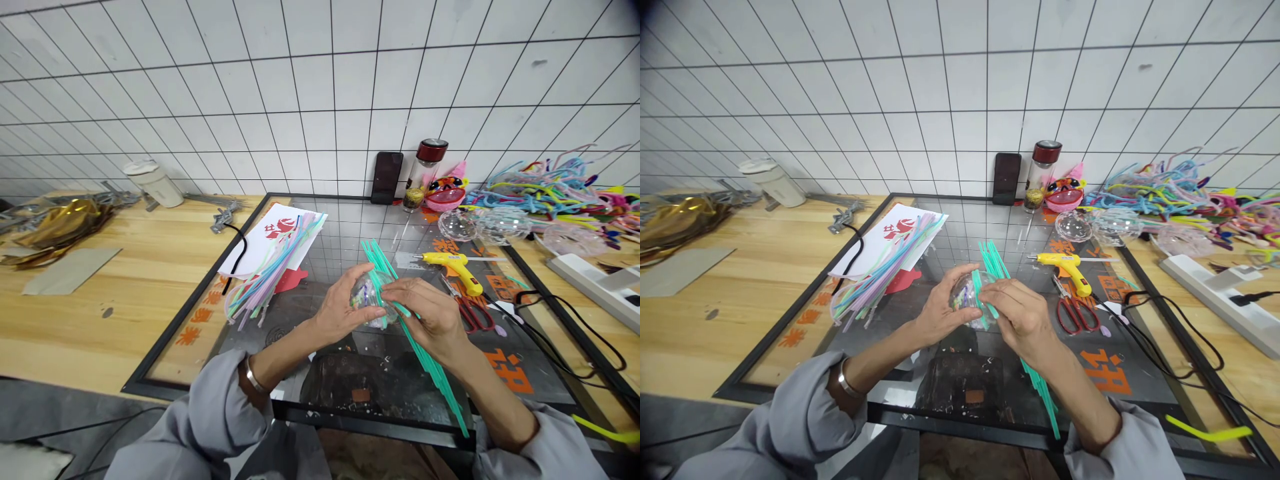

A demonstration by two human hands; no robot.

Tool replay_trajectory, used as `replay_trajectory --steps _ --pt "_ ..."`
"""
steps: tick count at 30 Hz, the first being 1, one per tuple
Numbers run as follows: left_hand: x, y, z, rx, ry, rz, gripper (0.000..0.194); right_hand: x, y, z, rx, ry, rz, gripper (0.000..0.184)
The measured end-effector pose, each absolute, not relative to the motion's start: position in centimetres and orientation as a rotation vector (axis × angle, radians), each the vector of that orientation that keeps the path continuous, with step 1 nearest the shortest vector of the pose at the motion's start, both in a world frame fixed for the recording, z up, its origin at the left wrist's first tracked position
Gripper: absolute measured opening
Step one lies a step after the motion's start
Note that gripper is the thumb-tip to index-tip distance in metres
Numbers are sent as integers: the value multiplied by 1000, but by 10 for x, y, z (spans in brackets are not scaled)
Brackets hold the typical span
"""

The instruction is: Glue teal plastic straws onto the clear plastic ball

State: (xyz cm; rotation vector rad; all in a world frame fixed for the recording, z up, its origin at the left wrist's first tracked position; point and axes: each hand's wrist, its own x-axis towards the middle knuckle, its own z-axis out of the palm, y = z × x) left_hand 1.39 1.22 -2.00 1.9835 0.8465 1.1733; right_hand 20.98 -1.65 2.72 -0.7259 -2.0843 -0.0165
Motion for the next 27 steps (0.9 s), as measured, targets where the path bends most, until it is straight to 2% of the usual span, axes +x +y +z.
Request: replay_trajectory --steps 7,13,16,22,27 --pt "14 16 -21 2103 782 1205 50 210 -16 27 -730 -2085 2 27" --pt "13 17 -20 2085 786 1157 51 211 -16 27 -730 -2081 4 27" --pt "13 17 -20 2082 774 1120 59 211 -16 26 -727 -2075 -5 27" --pt "14 19 -23 2185 783 1086 100 211 -15 25 -729 -2086 0 28" --pt "15 20 -25 2259 770 1101 101 211 -15 23 -733 -2076 13 29"
